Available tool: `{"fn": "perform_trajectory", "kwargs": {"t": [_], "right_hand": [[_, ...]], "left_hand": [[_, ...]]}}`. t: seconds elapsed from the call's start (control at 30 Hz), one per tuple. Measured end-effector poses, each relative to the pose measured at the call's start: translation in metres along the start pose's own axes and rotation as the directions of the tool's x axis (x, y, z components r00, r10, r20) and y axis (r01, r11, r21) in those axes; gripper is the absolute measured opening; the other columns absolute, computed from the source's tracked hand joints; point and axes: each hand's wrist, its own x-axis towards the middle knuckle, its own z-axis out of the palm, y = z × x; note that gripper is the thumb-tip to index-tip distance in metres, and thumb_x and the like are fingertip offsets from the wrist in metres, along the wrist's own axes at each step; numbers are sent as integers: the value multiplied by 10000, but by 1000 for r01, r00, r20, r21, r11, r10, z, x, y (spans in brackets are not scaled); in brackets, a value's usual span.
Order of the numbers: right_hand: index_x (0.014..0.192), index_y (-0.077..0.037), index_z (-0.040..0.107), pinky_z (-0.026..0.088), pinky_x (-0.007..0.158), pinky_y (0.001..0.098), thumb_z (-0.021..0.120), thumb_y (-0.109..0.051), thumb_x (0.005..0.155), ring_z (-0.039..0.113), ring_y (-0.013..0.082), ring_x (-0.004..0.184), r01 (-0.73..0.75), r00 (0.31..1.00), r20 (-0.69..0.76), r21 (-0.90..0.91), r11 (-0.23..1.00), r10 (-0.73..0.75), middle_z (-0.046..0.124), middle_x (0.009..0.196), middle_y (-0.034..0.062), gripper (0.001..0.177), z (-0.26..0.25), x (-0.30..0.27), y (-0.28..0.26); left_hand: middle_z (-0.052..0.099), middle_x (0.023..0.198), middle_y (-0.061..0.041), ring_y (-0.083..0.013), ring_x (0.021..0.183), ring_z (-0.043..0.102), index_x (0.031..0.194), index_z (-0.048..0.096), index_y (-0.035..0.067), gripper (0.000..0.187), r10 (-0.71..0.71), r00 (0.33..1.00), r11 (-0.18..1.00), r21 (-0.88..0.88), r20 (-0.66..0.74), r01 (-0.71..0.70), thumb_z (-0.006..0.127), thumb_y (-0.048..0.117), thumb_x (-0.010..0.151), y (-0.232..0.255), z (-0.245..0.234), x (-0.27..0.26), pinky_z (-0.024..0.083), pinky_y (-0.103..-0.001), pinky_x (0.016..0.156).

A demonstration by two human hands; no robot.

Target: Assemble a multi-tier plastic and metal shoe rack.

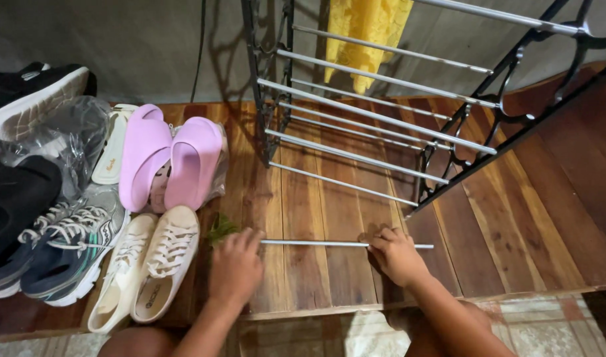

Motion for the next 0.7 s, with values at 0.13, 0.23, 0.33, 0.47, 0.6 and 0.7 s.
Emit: {"fn": "perform_trajectory", "kwargs": {"t": [0.13, 0.23, 0.33, 0.47, 0.6, 0.7], "right_hand": [[1217, -282, 723, 451, 933, 475, 659, -233, 912, 568, 320, 1111, -73, 992, 95, -66, 995, 79, 656, 1119, 68, 316, -8, 2, -4], [1301, -163, 713, 463, 939, 575, 702, -215, 808, 607, 419, 1148, 201, 966, -144, -94, 975, -213, 639, 1253, 200, 496, -33, 14, -18], [1280, -152, 690, 524, 848, 465, 677, -160, 859, 632, 367, 1011, 86, 987, -139, 30, 996, -81, 663, 1150, 135, 422, -77, 48, -49], [1160, -99, 715, 541, 866, 420, 707, -134, 930, 665, 323, 991, 335, 856, -404, -42, 941, -323, 693, 1043, 103, 233, -136, 118, -115], [1205, -38, 668, 539, 923, 415, 679, -73, 968, 656, 338, 1041, 514, 679, -553, -111, 851, -483, 689, 1117, 141, 240, -156, 180, -161], [1223, 20, 631, 536, 913, 449, 646, -115, 936, 651, 380, 1037, 462, 626, -611, -210, 862, -484, 676, 1100, 177, 318, -145, 215, -174]], "left_hand": [[630, 1383, -121, -316, 1261, 578, 1361, 625, 109, 436, 22, 997, 978, -208, -73, -36, 579, 261, 955, 14, -12, 32, 415, -519, 1078], [739, 1249, -100, -249, 1121, 713, 1265, 693, 127, 362, -363, 908, 674, -615, 208, 410, 508, 298, 1004, 14, -68, 86, 560, -422, 988], [721, 1236, -189, -286, 1118, 722, 1345, 581, 30, 497, -388, 921, 692, -650, 31, 314, 464, 449, 1105, -1, -113, 157, 568, -410, 984], [601, 1391, -262, -367, 1281, 616, 1509, 409, -36, 613, -251, 847, 616, -753, -469, -234, 564, 384, 1090, -3, -121, 247, 492, -441, 1068], [660, 1276, -260, -379, 1166, 655, 1465, 483, -11, 577, -265, 831, 684, -703, -489, -195, 612, 367, 1049, 23, -144, 259, 502, -438, 986], [751, 1097, -186, -319, 1020, 734, 1405, 582, 67, 505, -323, 890, 585, -807, -322, -80, 591, 370, 1001, 32, -161, 225, 545, -391, 887]]}}
